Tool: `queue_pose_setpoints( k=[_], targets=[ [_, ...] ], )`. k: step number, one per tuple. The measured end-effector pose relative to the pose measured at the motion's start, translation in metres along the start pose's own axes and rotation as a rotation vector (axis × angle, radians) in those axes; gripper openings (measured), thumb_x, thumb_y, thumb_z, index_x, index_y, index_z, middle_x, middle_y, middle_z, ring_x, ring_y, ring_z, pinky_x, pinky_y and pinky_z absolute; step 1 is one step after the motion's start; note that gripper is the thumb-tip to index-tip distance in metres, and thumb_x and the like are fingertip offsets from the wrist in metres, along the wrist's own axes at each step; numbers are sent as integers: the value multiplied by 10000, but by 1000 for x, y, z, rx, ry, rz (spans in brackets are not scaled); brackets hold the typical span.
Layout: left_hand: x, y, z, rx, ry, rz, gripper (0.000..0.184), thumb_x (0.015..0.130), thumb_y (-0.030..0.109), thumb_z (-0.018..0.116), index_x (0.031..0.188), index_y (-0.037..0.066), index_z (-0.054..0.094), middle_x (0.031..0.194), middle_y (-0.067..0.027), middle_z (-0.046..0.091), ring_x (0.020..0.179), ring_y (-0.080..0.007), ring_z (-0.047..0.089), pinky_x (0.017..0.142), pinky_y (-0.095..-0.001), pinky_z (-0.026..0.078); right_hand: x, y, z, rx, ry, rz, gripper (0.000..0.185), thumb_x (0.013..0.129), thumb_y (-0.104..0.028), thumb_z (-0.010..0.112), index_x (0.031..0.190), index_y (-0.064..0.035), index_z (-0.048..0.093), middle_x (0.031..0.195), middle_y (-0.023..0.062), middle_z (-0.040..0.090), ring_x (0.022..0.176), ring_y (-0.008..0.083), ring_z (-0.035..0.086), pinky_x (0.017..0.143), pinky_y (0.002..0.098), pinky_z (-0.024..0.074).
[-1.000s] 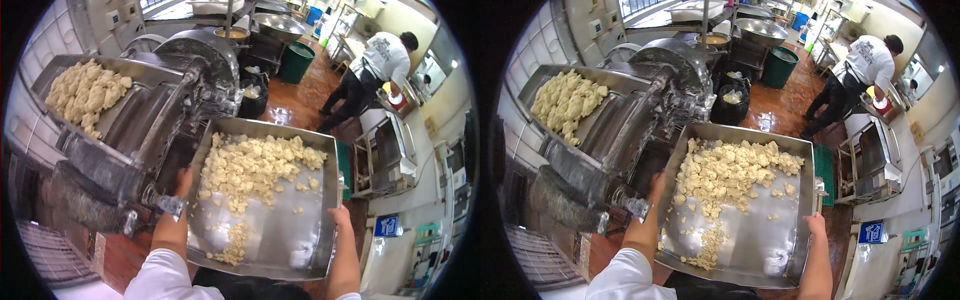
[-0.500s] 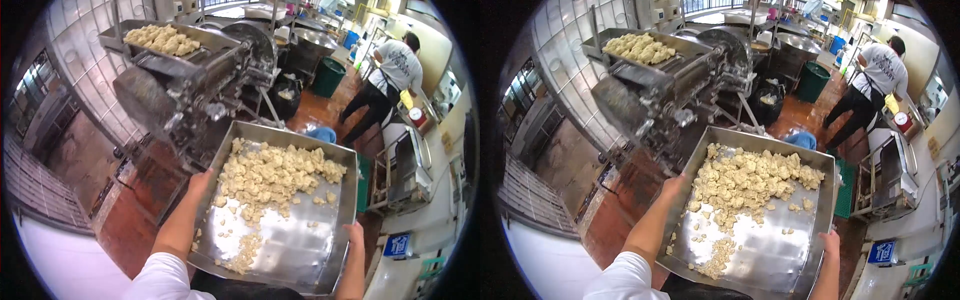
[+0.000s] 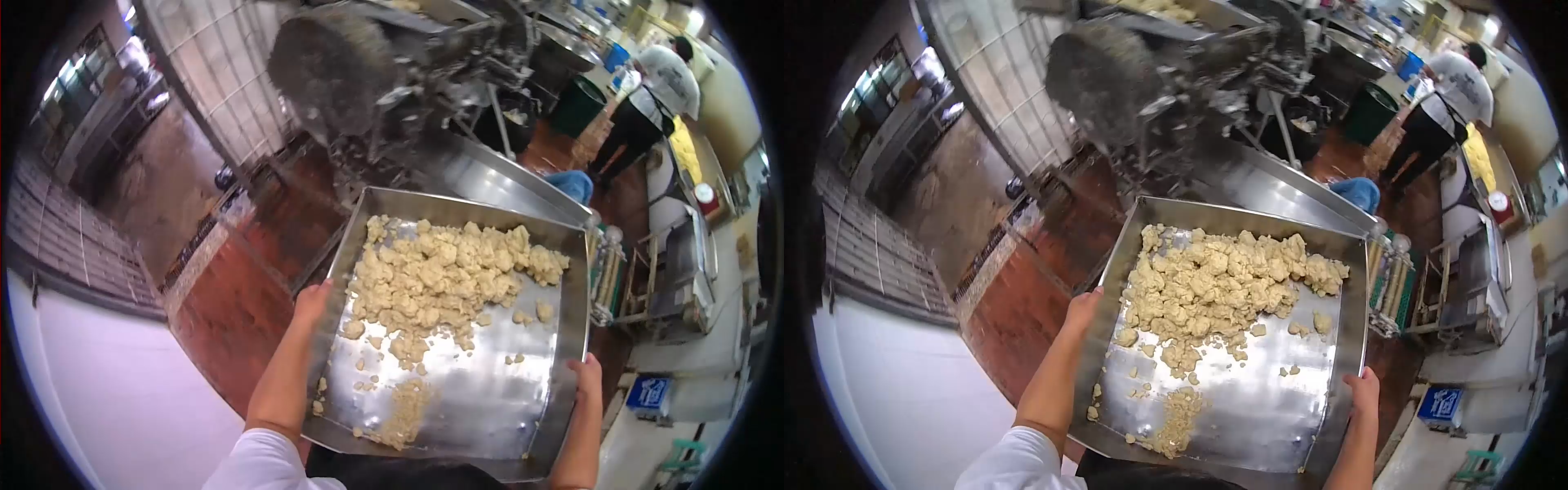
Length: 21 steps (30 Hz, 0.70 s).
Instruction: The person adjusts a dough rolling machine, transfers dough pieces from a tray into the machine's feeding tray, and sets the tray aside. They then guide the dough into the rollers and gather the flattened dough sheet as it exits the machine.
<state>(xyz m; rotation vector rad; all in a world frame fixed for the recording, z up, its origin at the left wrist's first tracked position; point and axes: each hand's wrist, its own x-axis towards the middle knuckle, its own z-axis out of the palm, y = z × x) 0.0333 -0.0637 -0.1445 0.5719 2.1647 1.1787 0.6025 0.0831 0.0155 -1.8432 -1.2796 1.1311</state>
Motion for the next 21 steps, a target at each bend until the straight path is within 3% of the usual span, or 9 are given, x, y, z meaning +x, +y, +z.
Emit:
queue_pose_setpoints(
  k=[4, 7, 8, 11, 13, 16, 19, 21],
  targets=[
    [16, -77, -37, -67, 17, 23, 561, 897, 480, 524, 814, -61, 647, 758, -191, 654, 754, -274, 625, 725, -412, 451, -10, 24, 53, -28, -34, -67, 157, 690, 21, 627, 826, -53, 596, 760, 15, 619, 655, 125, 564, 603, 283, 440],
    [34, -152, -101, -139, 39, 3, 557, 903, 473, 507, 821, -59, 649, 763, -214, 643, 764, -284, 627, 734, -412, 452, -70, 33, 146, 0, -85, -100, 169, 690, 24, 626, 840, -49, 603, 768, 20, 627, 647, 125, 570, 590, 281, 445],
    [33, -143, -105, -139, 59, -19, 558, 903, 474, 503, 822, -59, 650, 766, -226, 636, 768, -291, 627, 737, -412, 452, -57, 9, 158, -87, -107, -107, 179, 690, 24, 623, 854, -44, 610, 775, 21, 631, 645, 124, 573, 592, 273, 446],
    [44, -212, -134, -91, 146, -57, 570, 909, 486, 471, 854, -52, 654, 787, -269, 619, 790, -351, 625, 750, -429, 450, -61, -11, 235, -361, -146, -224, 180, 697, 20, 621, 866, -42, 614, 777, 28, 632, 658, 125, 578, 597, 275, 449],
    [61, -270, -151, -65, 180, -99, 589, 909, 499, 455, 854, -54, 652, 798, -276, 621, 810, -382, 619, 758, -444, 446, -32, 6, 278, -112, -293, -205, 181, 690, 7, 636, 860, -47, 610, 775, 25, 629, 673, 127, 576, 606, 278, 447],
    [105, -331, -176, 11, 152, -146, 614, 911, 510, 429, 830, -59, 645, 816, -291, 620, 841, -427, 605, 769, -471, 435, -12, 6, 347, -377, -224, -217, 191, 678, -12, 660, 857, -49, 604, 774, 25, 629, 691, 134, 573, 626, 284, 448],
    [109, -350, -191, 79, 202, -159, 626, 914, 509, 420, 789, -64, 638, 828, -304, 617, 861, -449, 595, 772, -490, 423, 22, -6, 402, -390, -371, -251, 264, 703, 2, 629, 965, -26, 635, 862, 55, 662, 777, 169, 617, 685, 303, 481],
    [112, -364, -193, 38, 231, -215, 628, 919, 505, 417, 772, -65, 636, 830, -308, 615, 867, -456, 590, 770, -500, 417, 37, -23, 433, -403, -404, -262, 240, 694, 20, 643, 927, -36, 631, 851, 51, 658, 773, 169, 613, 699, 306, 477]
  ],
)
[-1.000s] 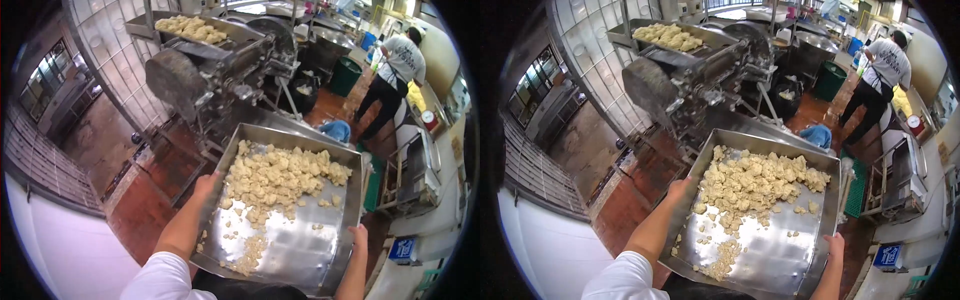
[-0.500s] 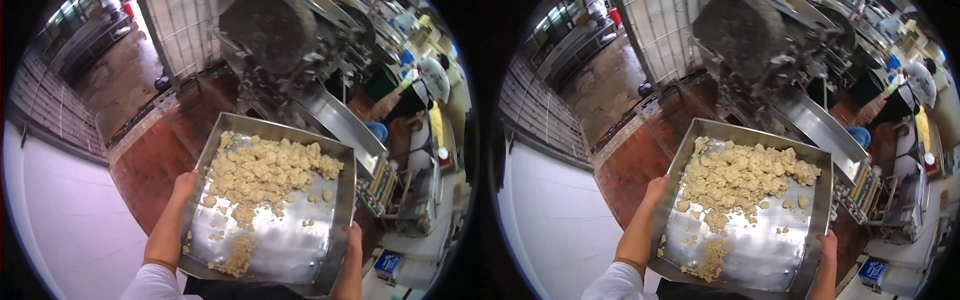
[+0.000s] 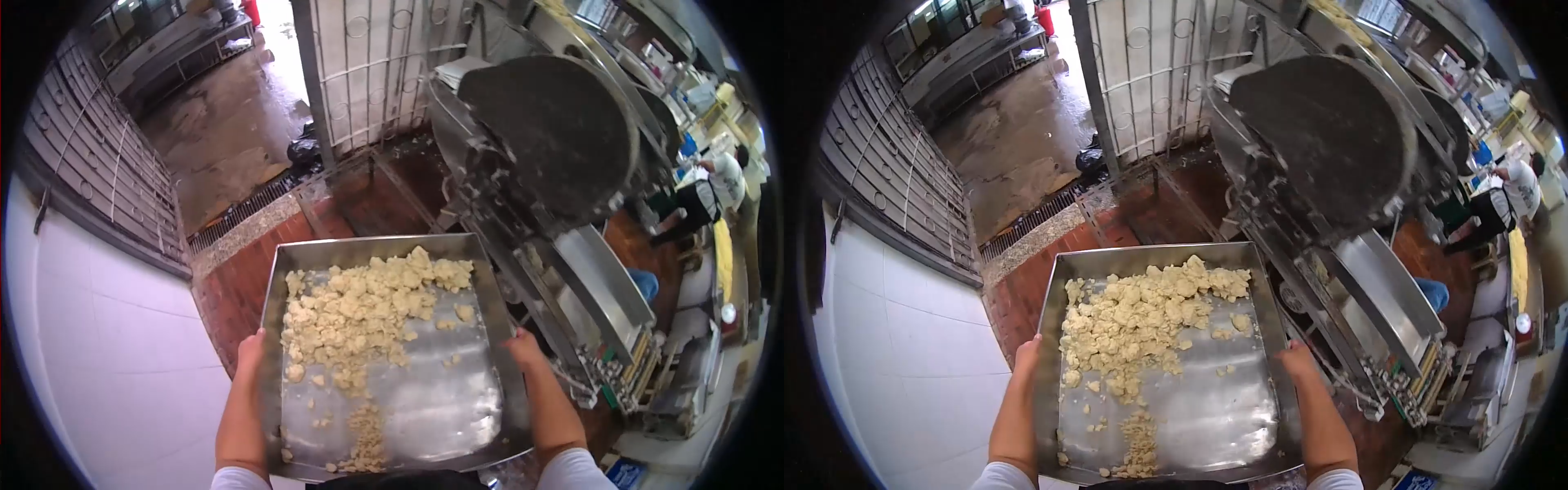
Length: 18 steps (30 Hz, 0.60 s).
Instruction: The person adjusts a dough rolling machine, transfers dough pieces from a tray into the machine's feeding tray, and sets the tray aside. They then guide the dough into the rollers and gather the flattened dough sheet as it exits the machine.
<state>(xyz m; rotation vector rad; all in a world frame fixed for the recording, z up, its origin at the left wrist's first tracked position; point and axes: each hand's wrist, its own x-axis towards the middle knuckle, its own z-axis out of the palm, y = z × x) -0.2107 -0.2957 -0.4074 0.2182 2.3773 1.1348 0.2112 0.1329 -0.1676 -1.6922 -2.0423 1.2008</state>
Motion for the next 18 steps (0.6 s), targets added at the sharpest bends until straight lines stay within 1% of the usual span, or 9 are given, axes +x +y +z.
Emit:
queue_pose_setpoints(
  k=[1, 2, 5, 7, 8, 11, 14, 17, 18],
  targets=[
    [27, -8, 12, -72, -50, -48, 629, 921, 504, 414, 770, -65, 637, 829, -310, 614, 868, -461, 588, 769, -504, 415, -3, -23, 7, -27, 31, 22, 228, 693, 18, 645, 914, -39, 632, 850, 50, 658, 772, 170, 613, 700, 307, 476],
    [35, -10, 17, -133, -29, -114, 629, 924, 502, 412, 767, -64, 637, 828, -311, 613, 869, -465, 585, 768, -508, 412, 20, -41, 14, -33, 1, 6, 216, 693, 16, 647, 901, -41, 634, 850, 49, 658, 771, 170, 612, 702, 308, 474],
    [53, -20, 29, -172, 84, -134, 648, 911, 526, 429, 765, -71, 635, 806, -312, 606, 845, -464, 585, 760, -511, 407, 56, -109, 43, -93, -25, -26, 195, 675, -23, 676, 864, -30, 629, 840, 53, 656, 770, 169, 593, 697, 312, 459],
    [75, -19, 37, -210, 163, -158, 641, 898, 532, 466, 721, -64, 622, 733, -260, 607, 759, -402, 589, 714, -481, 414, 109, -125, 58, -170, -41, -57, 205, 680, -18, 668, 882, -33, 637, 852, 52, 657, 772, 163, 592, 697, 310, 457],
    [78, -36, 43, -223, 128, -134, 639, 891, 535, 485, 699, -61, 616, 697, -234, 607, 716, -370, 592, 690, -466, 418, 83, -105, 60, -204, 18, -25, 211, 682, -15, 664, 890, -35, 640, 858, 51, 658, 773, 160, 592, 697, 309, 456],
    [58, -24, 38, -485, 80, -337, 626, 875, 543, 543, 635, -34, 582, 620, -115, 549, 636, -229, 515, 624, -393, 407, 117, -109, 72, -242, 43, -62, 140, 714, -91, 701, 830, -44, 638, 787, 39, 639, 713, 149, 570, 661, 311, 447],
    [61, -14, 43, -471, 160, -390, 611, 874, 542, 569, 605, -6, 544, 611, -47, 480, 623, -156, 422, 580, -349, 369, 141, -139, 99, -142, 92, -102, 214, 751, -234, 734, 771, -47, 632, 707, 31, 606, 648, 150, 535, 616, 327, 433],
    [71, -21, 52, -591, 108, -457, 548, 864, 539, 590, 664, 29, 582, 676, -4, 522, 650, -128, 450, 603, -317, 377, 144, -146, 108, -296, 172, 4, 338, 775, -344, 733, 717, -33, 615, 626, 35, 556, 615, 160, 511, 589, 341, 421],
    [73, -20, 55, -587, 138, -449, 575, 868, 546, 580, 649, 15, 555, 658, -18, 497, 639, -143, 423, 591, -341, 363, 149, -147, 114, -329, 193, -50, 342, 776, -346, 732, 723, -30, 611, 616, 38, 541, 611, 162, 507, 585, 346, 418]
  ],
)
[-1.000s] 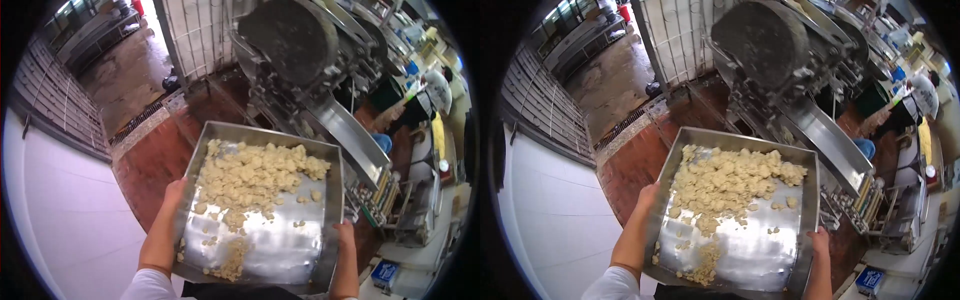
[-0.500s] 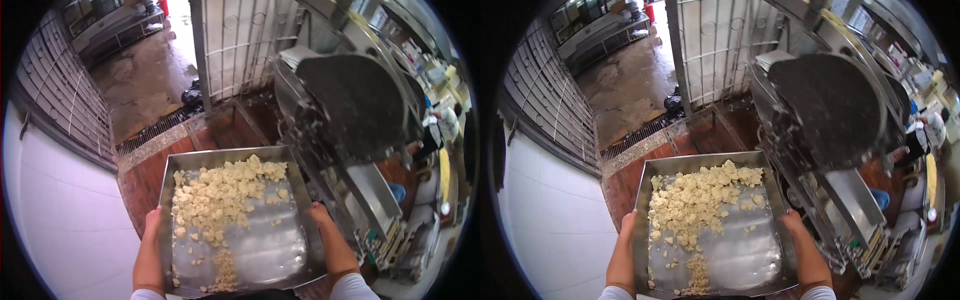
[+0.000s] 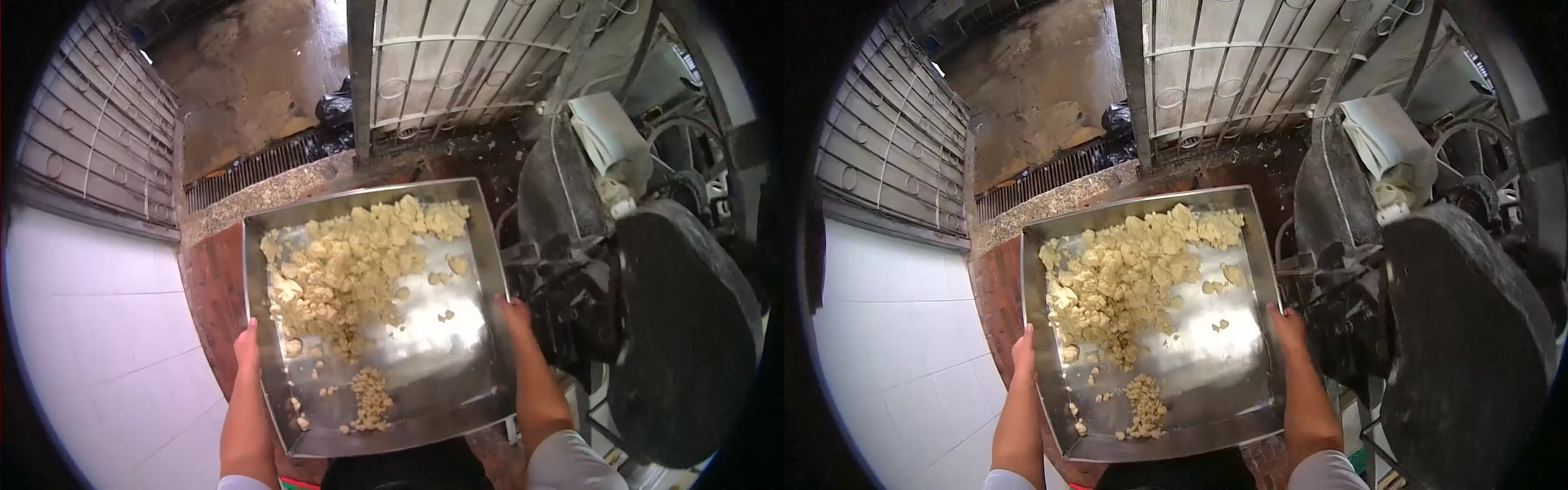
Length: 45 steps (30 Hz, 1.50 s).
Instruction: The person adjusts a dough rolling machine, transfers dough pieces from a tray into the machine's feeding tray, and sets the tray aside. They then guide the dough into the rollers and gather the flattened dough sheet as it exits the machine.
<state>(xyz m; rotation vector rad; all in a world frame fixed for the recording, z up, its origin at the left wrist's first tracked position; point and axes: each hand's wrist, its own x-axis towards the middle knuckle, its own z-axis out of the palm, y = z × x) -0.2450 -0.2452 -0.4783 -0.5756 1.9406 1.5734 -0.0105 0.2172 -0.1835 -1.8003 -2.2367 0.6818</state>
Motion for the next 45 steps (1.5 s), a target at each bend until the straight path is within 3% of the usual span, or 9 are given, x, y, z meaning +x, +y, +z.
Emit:
queue_pose_setpoints(
  k=[8, 12, 16, 20, 23, 30, 36, 40, 45],
  targets=[
    [5, -1, 17, 42, 125, 17, 642, 890, 552, 551, 615, -22, 474, 631, -37, 437, 635, -167, 375, 586, -380, 347, -19, 5, 31, -286, 296, -281, 454, 794, -303, 701, 1058, 39, 565, 989, 246, 614, 942, 366, 595, 847, 427, 450],
    [2, -2, 28, -144, 126, -35, 621, 898, 530, 558, 608, -12, 471, 620, -23, 431, 616, -159, 369, 582, -372, 346, -86, 43, 30, -583, 462, -584, 524, 792, -222, 680, 1220, 14, 492, 1234, 217, 525, 1165, 374, 473, 992, 508, 344],
    [-20, 19, 33, -220, 179, -111, 568, 901, 482, 586, 623, -7, 506, 631, -8, 459, 585, -152, 378, 559, -349, 354, -161, 116, 40, -631, -190, -301, 482, 804, -243, 664, 1213, -31, 522, 1321, 179, 475, 1192, 364, 448, 1013, 511, 299],
    [-22, 23, 46, -287, 189, -55, 589, 905, 493, 569, 636, -31, 558, 606, -26, 492, 581, -160, 426, 575, -361, 374, -183, 116, 33, -864, -181, -627, 327, 818, -299, 633, 1052, -71, 622, 1260, 132, 523, 1122, 315, 486, 967, 499, 315],
    [-17, 19, 48, -175, 218, -14, 641, 910, 525, 539, 607, -40, 542, 585, -51, 489, 576, -159, 428, 575, -368, 374, -173, 115, 42, -848, -217, -500, 411, 840, -432, 585, 1054, -85, 641, 1272, 123, 526, 1172, 326, 458, 1026, 528, 260],
    [-12, 21, 46, -61, 160, 13, 686, 903, 574, 506, 621, -51, 547, 608, -97, 537, 588, -198, 458, 598, -395, 385, -180, 93, 44, -691, -33, -488, 383, 836, -384, 610, 1058, -73, 648, 1237, 173, 548, 1161, 349, 482, 1021, 476, 322],
    [-22, 36, 46, 118, 289, -22, 799, 847, 685, 468, 879, -95, 637, 873, -246, 648, 835, -391, 590, 797, -458, 425, -207, 57, 43, -425, -112, -397, 404, 836, -372, 618, 1113, -78, 630, 1234, 190, 553, 1150, 372, 514, 982, 435, 412],
    [-62, 36, 32, 109, 128, 10, 828, 853, 652, 483, 1148, -120, 544, 1128, -286, 587, 1065, -375, 562, 925, -429, 409, -283, 114, -12, -252, -199, -143, 436, 834, -387, 587, 1139, -76, 618, 1215, 198, 551, 1121, 372, 533, 959, 434, 436],
    [-128, -7, -70, 307, -147, 601, 775, 872, 557, 531, 1244, -120, 463, 1232, -283, 526, 1148, -383, 504, 978, -420, 381, -470, 261, -50, -350, -229, 162, 539, 836, -471, 516, 1184, -70, 608, 1236, 191, 562, 1147, 380, 527, 983, 440, 422]
  ],
)
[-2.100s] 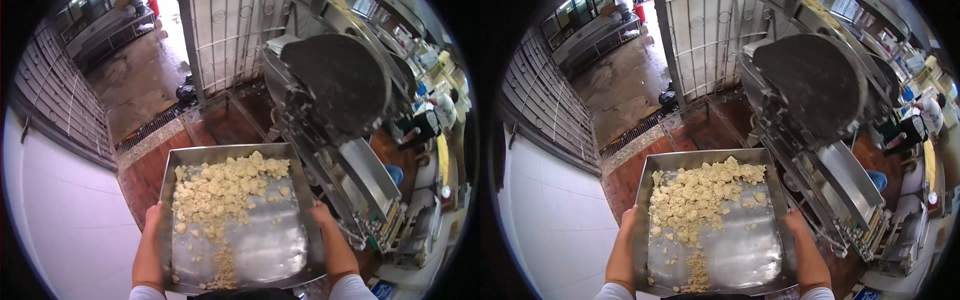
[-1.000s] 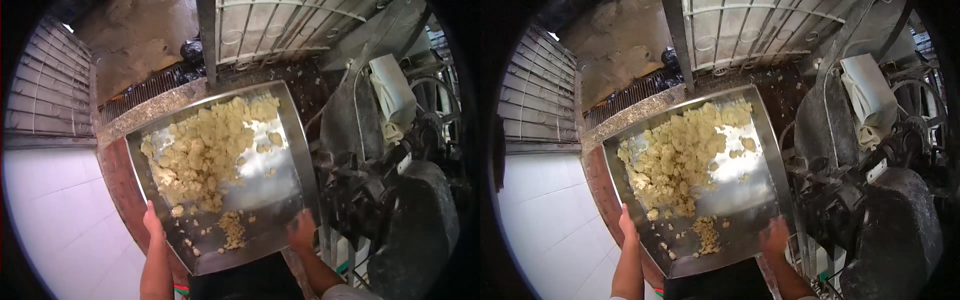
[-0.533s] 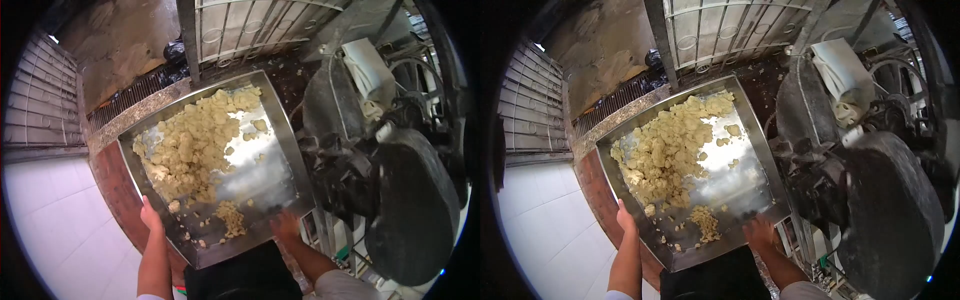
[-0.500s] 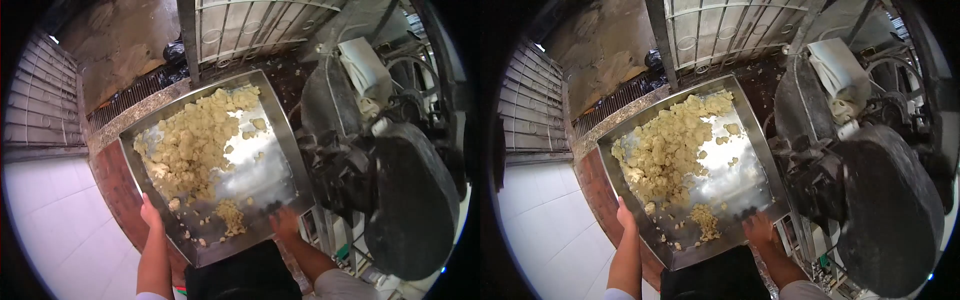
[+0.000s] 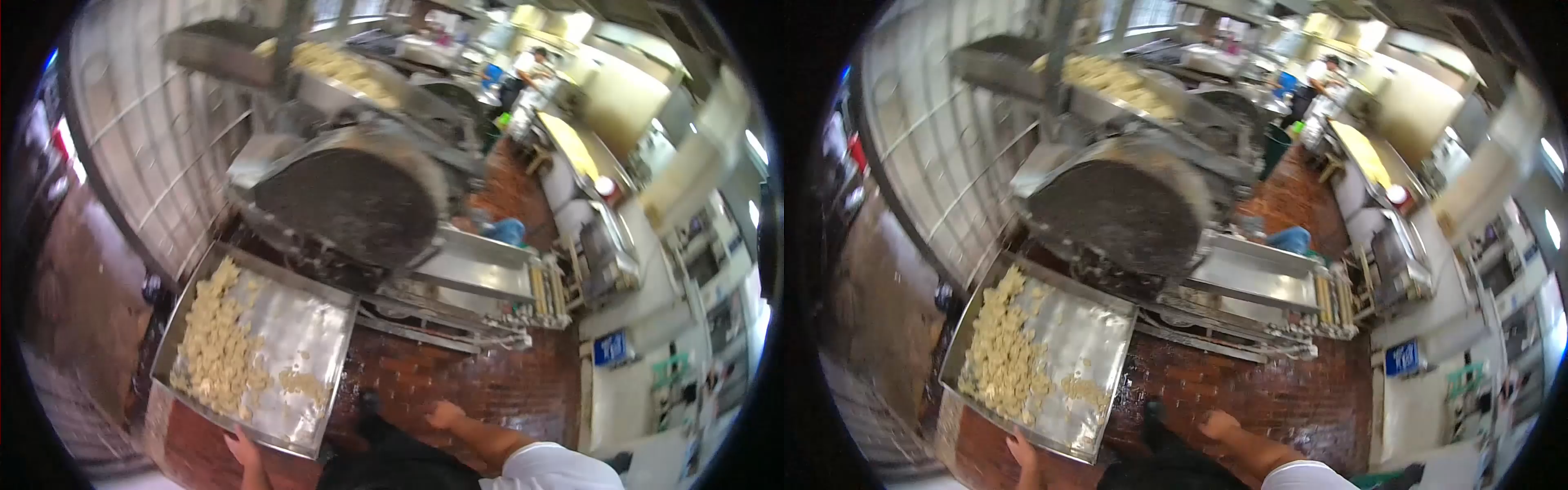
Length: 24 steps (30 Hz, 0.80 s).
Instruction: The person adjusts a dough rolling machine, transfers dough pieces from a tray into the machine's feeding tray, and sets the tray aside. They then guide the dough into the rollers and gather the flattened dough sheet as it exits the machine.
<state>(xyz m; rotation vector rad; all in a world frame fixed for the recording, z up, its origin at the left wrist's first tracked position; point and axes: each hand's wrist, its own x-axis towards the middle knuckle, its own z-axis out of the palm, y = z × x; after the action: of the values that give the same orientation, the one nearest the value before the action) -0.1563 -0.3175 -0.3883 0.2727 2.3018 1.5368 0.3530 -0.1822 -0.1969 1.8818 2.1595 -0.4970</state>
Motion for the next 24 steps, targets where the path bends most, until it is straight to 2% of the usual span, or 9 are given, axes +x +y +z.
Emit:
queue_pose_setpoints(
  k=[1, 3, 5, 12, 14, 16, 17, 19, 24],
  targets=[
    [17, 15, 37, 212, 73, 34, 752, 879, 540, 531, 1219, -128, 474, 1201, -266, 549, 1117, -380, 521, 957, -429, 396, 78, 20, -18, -11, -173, 28, 554, 836, -478, 505, 1185, -61, 609, 1246, 199, 562, 1138, 383, 534, 985, 445, 419],
    [42, -37, 29, 108, -559, -66, 621, 881, 410, 594, 1219, -96, 471, 1033, -225, 601, 888, -353, 602, 783, -412, 506, 69, 49, -30, 34, -272, 313, 558, 832, -455, 501, 1196, -45, 604, 1224, 217, 577, 1099, 384, 561, 974, 449, 424],
    [14, 3, 25, 458, -860, -269, 549, 875, 403, 603, 1131, -69, 489, 954, -197, 588, 811, -328, 580, 720, -405, 482, 57, 51, -71, 134, -146, 295, 395, 872, -351, 502, 1043, -37, 669, 988, 200, 666, 995, 362, 610, 838, 442, 485],
    [-13, 113, 119, 785, -1043, -281, 359, 854, 375, 633, 824, 25, 554, 676, -101, 542, 542, -239, 503, 497, -381, 400, 75, 179, -10, 2, -163, -335, 232, 886, -266, 576, 1000, -89, 675, 780, 104, 656, 624, 228, 619, 546, 390, 490],
    [-20, 152, 166, 643, -988, -305, 341, 848, 367, 642, 737, 52, 573, 597, -74, 529, 465, -214, 481, 434, -374, 376, 62, 192, -22, 872, -447, 474, 271, 890, -275, 584, 1041, -62, 655, 744, 75, 630, 578, 187, 573, 470, 336, 454],
    [-18, 174, 230, 171, -1101, -612, 329, 847, 345, 645, 647, 109, 531, 519, -34, 463, 404, -176, 421, 379, -361, 314, 50, 228, -29, 953, -413, 527, 278, 904, -334, 557, 1006, -87, 635, 702, 63, 600, 517, 195, 546, 462, 345, 448],
    [-86, 269, 227, 200, -968, -336, 331, 844, 345, 651, 634, 122, 526, 503, -21, 445, 418, -155, 414, 388, -343, 306, 42, 251, -31, 986, -402, 560, 287, 911, -363, 543, 988, -99, 625, 682, 57, 585, 486, 200, 532, 458, 349, 445],
    [-114, 307, 271, 282, -1068, 34, 254, 863, 358, 634, 800, 117, 586, 651, 9, 506, 533, -109, 453, 454, -294, 342, 23, 291, -44, 987, -403, 745, 255, 895, -315, 568, 950, -74, 631, 696, 57, 589, 501, 169, 527, 414, 318, 408],
    [-217, 379, 301, 440, -1235, 458, 403, 851, 362, 654, 1078, 30, 645, 914, -61, 663, 827, -159, 599, 682, -303, 486, 42, 369, -73, 1080, -214, 687, 225, 848, -262, 626, 920, -52, 591, 635, 75, 541, 471, 190, 514, 403, 356, 405]
  ],
)
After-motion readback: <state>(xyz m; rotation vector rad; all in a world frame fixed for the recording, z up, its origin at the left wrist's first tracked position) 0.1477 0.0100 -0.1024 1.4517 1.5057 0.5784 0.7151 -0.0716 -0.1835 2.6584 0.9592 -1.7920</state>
